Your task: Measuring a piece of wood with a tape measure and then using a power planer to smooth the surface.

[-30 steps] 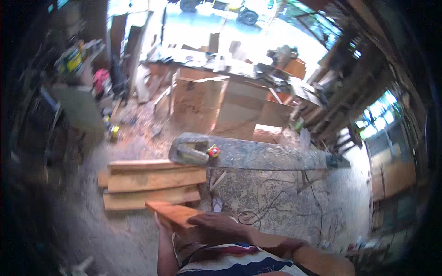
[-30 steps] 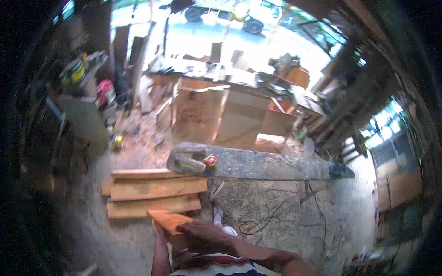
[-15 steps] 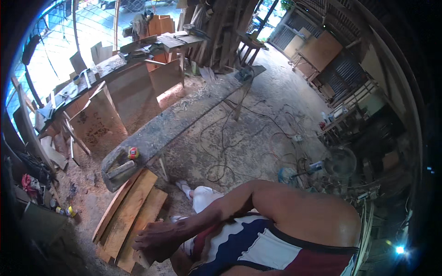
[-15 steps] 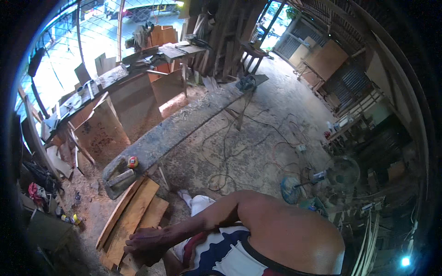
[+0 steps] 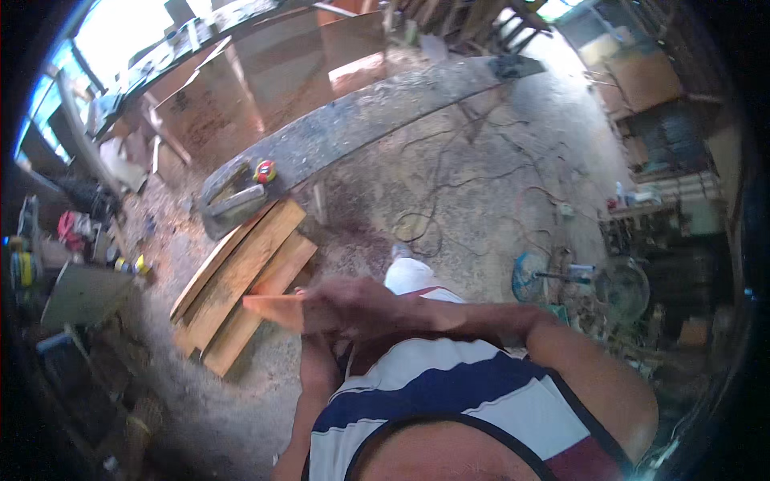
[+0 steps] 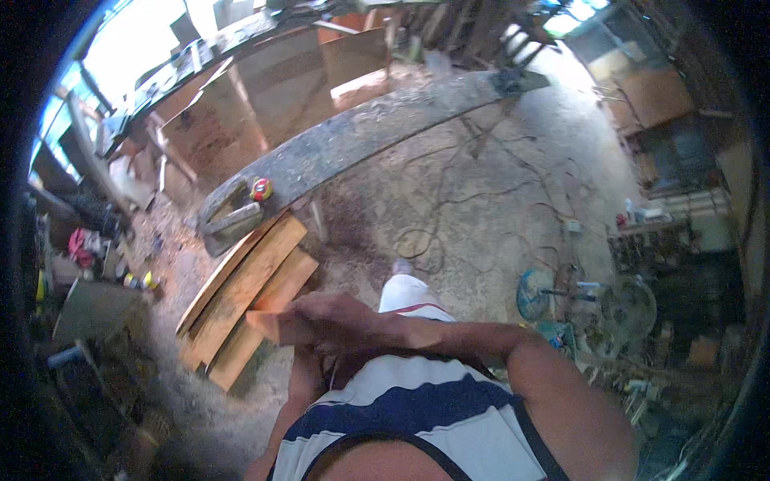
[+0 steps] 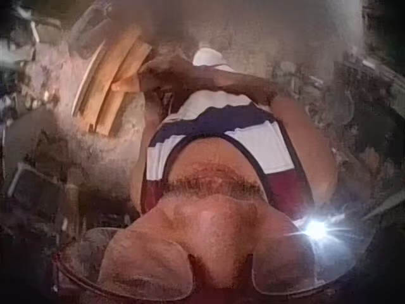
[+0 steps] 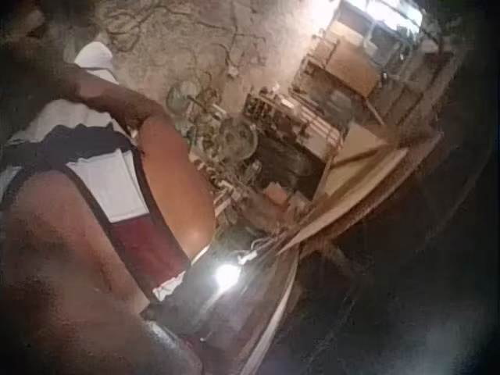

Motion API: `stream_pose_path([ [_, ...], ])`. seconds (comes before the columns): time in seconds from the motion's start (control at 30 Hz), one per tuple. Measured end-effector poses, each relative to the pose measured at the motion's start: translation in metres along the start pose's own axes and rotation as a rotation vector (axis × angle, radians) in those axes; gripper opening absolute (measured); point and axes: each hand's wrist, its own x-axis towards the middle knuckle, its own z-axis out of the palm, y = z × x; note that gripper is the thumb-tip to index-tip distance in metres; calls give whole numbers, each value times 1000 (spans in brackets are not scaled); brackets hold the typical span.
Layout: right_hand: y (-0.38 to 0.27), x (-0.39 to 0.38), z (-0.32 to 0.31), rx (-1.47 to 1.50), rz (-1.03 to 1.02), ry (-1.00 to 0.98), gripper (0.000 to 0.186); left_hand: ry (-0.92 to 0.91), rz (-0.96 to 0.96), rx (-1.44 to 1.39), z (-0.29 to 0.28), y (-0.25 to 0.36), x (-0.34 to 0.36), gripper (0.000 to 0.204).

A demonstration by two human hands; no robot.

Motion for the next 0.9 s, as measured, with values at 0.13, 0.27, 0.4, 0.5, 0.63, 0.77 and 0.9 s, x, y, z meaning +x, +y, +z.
stream_pose_path([
  [0.13, 41, -40, -52, 125, 128, 63, 67, -60, 93, -108, 3, -36, 23, 72],
  [0.27, 98, -87, -124, 243, 188, 176, 71, -352, 259, -218, 51, -76, 36, 77],
  [0.4, 167, -155, -215, 297, 219, 284, 75, -67, 452, -300, 145, -120, -22, 85],
  [0.5, 211, -247, -307, 637, 488, 442, 72, 238, 381, -214, 204, -168, -103, 95],
  [0.63, 309, -335, -391, 790, 454, 509, 72, 111, 525, -411, 253, -157, -133, 93],
  [0.77, 432, -390, -435, 821, 649, 539, 79, 188, 703, -231, 286, -164, -70, 86],
  [0.9, 505, -414, -465, 884, 802, 739, 85, 86, 590, -98, 327, -232, -42, 83],
])
